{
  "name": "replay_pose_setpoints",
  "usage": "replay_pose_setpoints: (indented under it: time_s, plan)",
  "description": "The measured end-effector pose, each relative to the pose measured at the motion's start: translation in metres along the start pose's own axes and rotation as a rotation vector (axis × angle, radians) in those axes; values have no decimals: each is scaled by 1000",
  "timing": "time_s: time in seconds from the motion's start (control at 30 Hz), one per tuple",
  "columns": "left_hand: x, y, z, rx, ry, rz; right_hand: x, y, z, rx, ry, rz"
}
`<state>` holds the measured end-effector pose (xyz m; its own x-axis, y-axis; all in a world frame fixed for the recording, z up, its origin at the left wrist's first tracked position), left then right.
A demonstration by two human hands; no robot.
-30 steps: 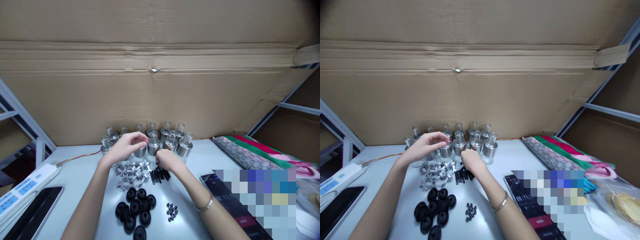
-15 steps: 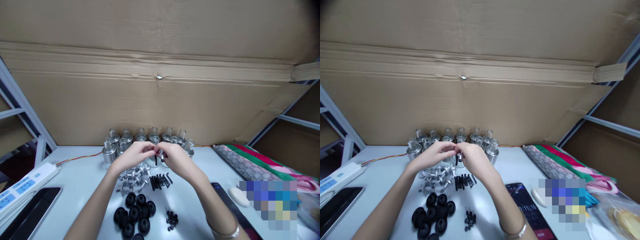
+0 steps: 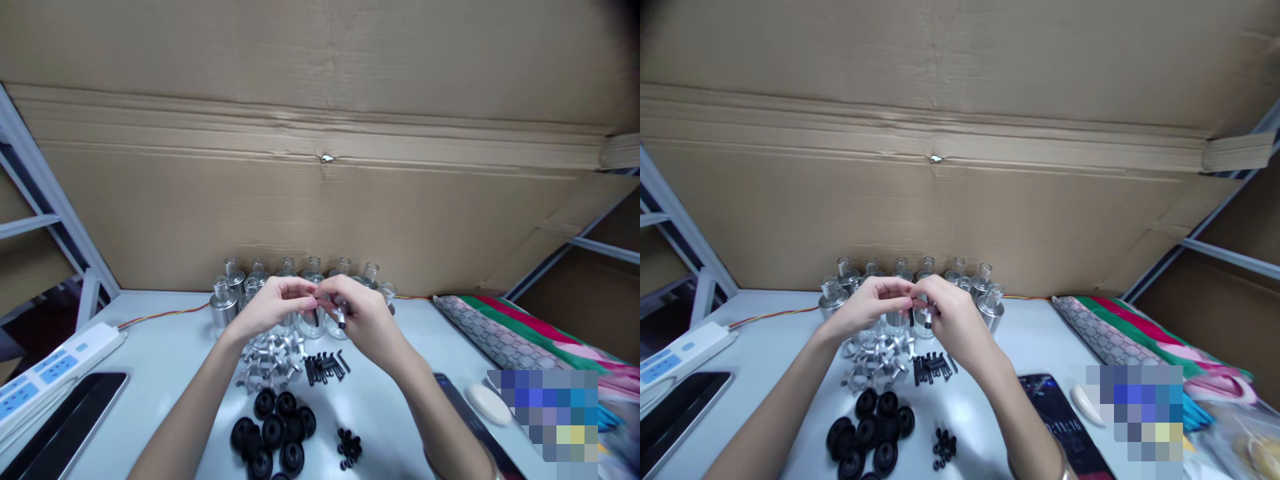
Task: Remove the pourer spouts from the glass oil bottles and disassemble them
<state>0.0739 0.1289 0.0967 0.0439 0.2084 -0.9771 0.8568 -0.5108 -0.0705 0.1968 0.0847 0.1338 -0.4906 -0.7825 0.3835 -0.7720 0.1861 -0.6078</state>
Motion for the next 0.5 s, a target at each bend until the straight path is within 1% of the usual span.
replay_pose_setpoints:
  time_s: [0.07,0.13,0.23,0.3,0.37,0.4,0.5]
  plan:
    - [-1,-3,1,-39,16,1,-1,-4,-1,-72,15,26]
    - [-3,-5,2,-68,37,11,-5,-5,-1,-93,76,36]
    - [-6,-8,2,-96,68,61,-16,-2,0,-18,210,5]
    - [-7,-8,2,-92,88,85,-21,-1,2,-3,270,-7]
    - [-8,-8,2,-98,112,84,-21,-3,4,-23,282,4]
    - [-8,-9,1,-121,128,80,-20,-3,4,-30,275,18]
    - [-9,-13,1,-242,182,79,-17,-1,5,-30,268,67]
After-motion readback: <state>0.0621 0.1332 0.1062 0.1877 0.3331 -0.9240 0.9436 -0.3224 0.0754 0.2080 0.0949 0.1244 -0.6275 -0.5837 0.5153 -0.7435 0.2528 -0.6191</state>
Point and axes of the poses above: each hand's wrist, its own z-axis away from the middle knuckle, its own y-axis out of the palm, x = y × z, the point moved 6 cm from there along -z, towards the middle knuckle
